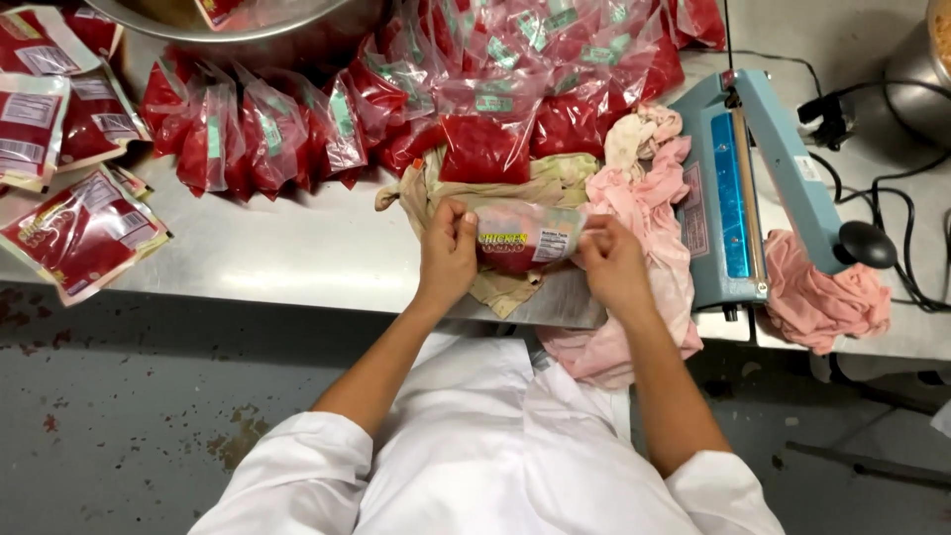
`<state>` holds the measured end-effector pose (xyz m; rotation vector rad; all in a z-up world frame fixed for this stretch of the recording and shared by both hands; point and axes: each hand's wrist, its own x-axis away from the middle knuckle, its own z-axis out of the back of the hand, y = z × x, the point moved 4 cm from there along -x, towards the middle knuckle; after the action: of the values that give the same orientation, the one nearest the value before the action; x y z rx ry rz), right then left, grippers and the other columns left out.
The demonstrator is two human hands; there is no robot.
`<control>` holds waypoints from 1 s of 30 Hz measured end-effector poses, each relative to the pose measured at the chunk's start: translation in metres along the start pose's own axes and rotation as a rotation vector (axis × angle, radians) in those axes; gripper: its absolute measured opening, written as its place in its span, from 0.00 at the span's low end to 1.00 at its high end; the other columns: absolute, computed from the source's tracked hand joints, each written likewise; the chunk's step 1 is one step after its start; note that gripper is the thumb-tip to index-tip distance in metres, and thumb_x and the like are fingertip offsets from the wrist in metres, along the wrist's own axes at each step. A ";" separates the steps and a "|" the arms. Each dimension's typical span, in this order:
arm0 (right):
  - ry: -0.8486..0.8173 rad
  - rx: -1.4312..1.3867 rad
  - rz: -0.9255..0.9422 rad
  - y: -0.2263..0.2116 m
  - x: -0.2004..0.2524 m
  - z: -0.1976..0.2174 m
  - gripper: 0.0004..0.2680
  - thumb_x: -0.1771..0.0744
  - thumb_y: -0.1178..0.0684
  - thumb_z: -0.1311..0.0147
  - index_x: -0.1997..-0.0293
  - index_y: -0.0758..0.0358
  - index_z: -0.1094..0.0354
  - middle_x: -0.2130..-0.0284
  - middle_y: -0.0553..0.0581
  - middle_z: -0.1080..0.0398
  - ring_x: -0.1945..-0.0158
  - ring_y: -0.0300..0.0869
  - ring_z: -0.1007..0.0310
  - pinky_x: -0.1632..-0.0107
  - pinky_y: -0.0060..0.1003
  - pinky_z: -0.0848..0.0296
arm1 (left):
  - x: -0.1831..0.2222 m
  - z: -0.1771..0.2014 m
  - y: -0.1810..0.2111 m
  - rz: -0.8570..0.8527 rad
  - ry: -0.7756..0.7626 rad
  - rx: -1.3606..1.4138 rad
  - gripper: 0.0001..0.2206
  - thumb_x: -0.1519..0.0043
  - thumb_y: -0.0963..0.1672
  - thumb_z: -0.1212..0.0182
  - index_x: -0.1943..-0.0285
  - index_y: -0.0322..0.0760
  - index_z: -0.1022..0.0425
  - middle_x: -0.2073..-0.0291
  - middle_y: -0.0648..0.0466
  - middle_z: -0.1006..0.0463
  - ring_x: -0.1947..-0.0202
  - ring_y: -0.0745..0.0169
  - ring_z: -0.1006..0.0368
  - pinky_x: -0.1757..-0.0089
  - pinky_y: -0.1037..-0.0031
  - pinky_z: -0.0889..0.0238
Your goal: The person seals individual food packets using a heat-sealing machine, wipes them with a cloth, and organizes them on a stainless steel work surface.
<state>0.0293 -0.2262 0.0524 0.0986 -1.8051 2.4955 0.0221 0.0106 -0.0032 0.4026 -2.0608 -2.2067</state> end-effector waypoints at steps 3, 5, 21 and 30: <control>-0.007 0.531 0.317 -0.023 -0.030 0.037 0.13 0.33 0.59 0.46 0.41 0.54 0.29 0.53 0.59 0.23 0.46 0.53 0.24 0.46 0.49 0.27 | -0.001 0.000 0.004 0.005 0.003 0.041 0.06 0.27 0.43 0.53 0.49 0.39 0.33 0.68 0.55 0.22 0.65 0.68 0.31 0.58 0.71 0.36; -0.135 0.758 0.334 -0.025 -0.038 0.037 0.19 0.35 0.54 0.42 0.35 0.53 0.34 0.43 0.68 0.33 0.40 0.65 0.33 0.40 0.58 0.36 | 0.001 -0.003 0.013 0.015 -0.025 0.071 0.07 0.27 0.43 0.54 0.45 0.38 0.33 0.64 0.53 0.20 0.62 0.67 0.29 0.55 0.69 0.34; -0.075 0.543 1.025 -0.107 -0.010 0.063 0.18 0.40 0.53 0.31 0.45 0.57 0.25 0.49 0.59 0.36 0.44 0.52 0.41 0.37 0.44 0.38 | -0.026 -0.009 0.027 -0.253 0.093 -0.133 0.03 0.36 0.43 0.41 0.58 0.40 0.23 0.66 0.51 0.22 0.59 0.51 0.26 0.54 0.62 0.32; -0.740 0.438 0.878 -0.117 -0.029 -0.068 0.46 0.47 0.49 0.26 0.22 0.57 0.56 0.27 0.78 0.53 0.26 0.72 0.54 0.28 0.65 0.49 | -0.015 0.004 0.010 -0.495 -0.035 0.046 0.08 0.32 0.43 0.44 0.51 0.37 0.20 0.53 0.45 0.22 0.47 0.44 0.28 0.45 0.55 0.38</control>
<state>0.0669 -0.1255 0.1390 0.3568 -1.6618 3.8761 0.0346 0.0171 0.0087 0.9784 -2.2212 -2.4297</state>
